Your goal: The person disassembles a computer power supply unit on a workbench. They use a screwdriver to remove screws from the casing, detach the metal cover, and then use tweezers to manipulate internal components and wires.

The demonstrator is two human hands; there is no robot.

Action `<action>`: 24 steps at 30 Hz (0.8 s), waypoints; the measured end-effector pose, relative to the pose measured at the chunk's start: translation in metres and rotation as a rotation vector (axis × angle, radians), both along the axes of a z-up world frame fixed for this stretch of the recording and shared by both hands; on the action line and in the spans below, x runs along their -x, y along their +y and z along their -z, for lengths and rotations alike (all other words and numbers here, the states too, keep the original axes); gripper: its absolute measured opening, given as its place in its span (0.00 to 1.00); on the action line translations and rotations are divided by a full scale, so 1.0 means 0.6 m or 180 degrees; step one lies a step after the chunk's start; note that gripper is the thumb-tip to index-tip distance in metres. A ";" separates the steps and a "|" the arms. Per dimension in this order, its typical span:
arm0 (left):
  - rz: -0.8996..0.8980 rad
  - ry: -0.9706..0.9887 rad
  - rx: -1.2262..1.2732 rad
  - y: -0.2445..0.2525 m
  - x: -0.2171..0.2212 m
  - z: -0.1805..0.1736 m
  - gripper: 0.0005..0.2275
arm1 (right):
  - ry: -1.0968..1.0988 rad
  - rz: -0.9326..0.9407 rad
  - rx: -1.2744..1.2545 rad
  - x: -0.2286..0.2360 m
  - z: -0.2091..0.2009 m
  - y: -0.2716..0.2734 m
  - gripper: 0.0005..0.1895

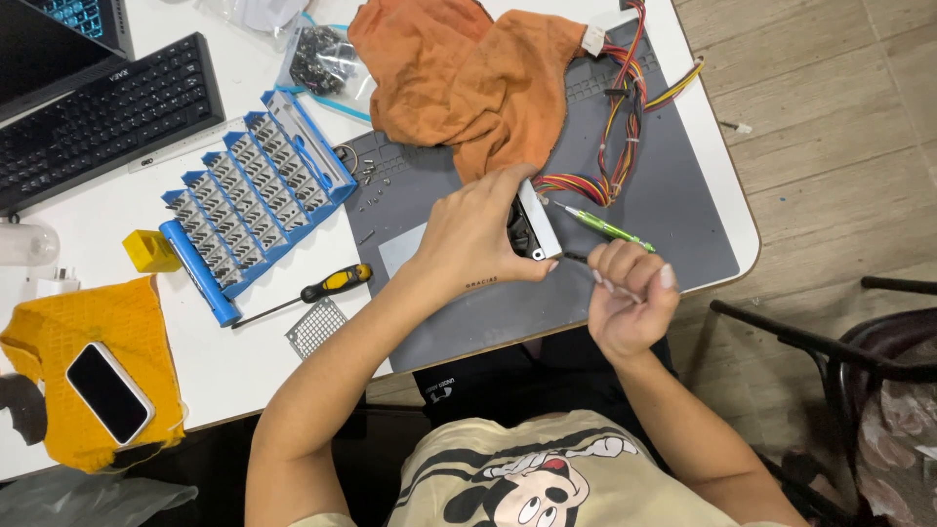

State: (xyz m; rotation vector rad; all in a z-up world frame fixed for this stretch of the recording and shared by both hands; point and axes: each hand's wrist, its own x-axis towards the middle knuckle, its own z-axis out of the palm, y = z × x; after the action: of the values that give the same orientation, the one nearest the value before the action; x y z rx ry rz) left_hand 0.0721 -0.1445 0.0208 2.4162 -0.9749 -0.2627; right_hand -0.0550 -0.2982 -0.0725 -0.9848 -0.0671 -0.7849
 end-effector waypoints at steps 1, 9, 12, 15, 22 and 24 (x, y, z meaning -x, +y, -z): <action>0.0021 0.0027 -0.0010 0.001 0.001 0.002 0.47 | 0.0027 0.0021 -0.0010 0.002 -0.007 -0.006 0.25; -0.0048 0.0048 -0.0010 -0.003 -0.017 0.019 0.47 | 0.0190 -0.0411 -0.0795 -0.006 -0.008 -0.028 0.24; -0.0043 0.0169 -0.0092 -0.008 -0.025 0.008 0.46 | 0.0246 -0.0322 -0.0734 -0.007 -0.015 -0.024 0.24; -0.0054 0.0254 -0.0160 -0.011 -0.032 0.007 0.47 | 0.0233 -0.0226 -0.0674 -0.015 -0.017 -0.019 0.25; -0.0071 0.0141 -0.0110 -0.012 -0.023 0.011 0.47 | 0.0172 0.0180 0.0031 -0.030 0.013 0.001 0.27; 0.0002 0.0159 -0.0117 -0.010 -0.023 0.009 0.47 | 0.0249 0.0121 0.0055 -0.028 0.009 0.002 0.27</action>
State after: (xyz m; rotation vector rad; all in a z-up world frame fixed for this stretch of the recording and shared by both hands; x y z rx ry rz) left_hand 0.0860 -0.1503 0.0153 2.4304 -0.9565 -0.3425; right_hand -0.0379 -0.2968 -0.0778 -1.0346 0.0126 -0.7810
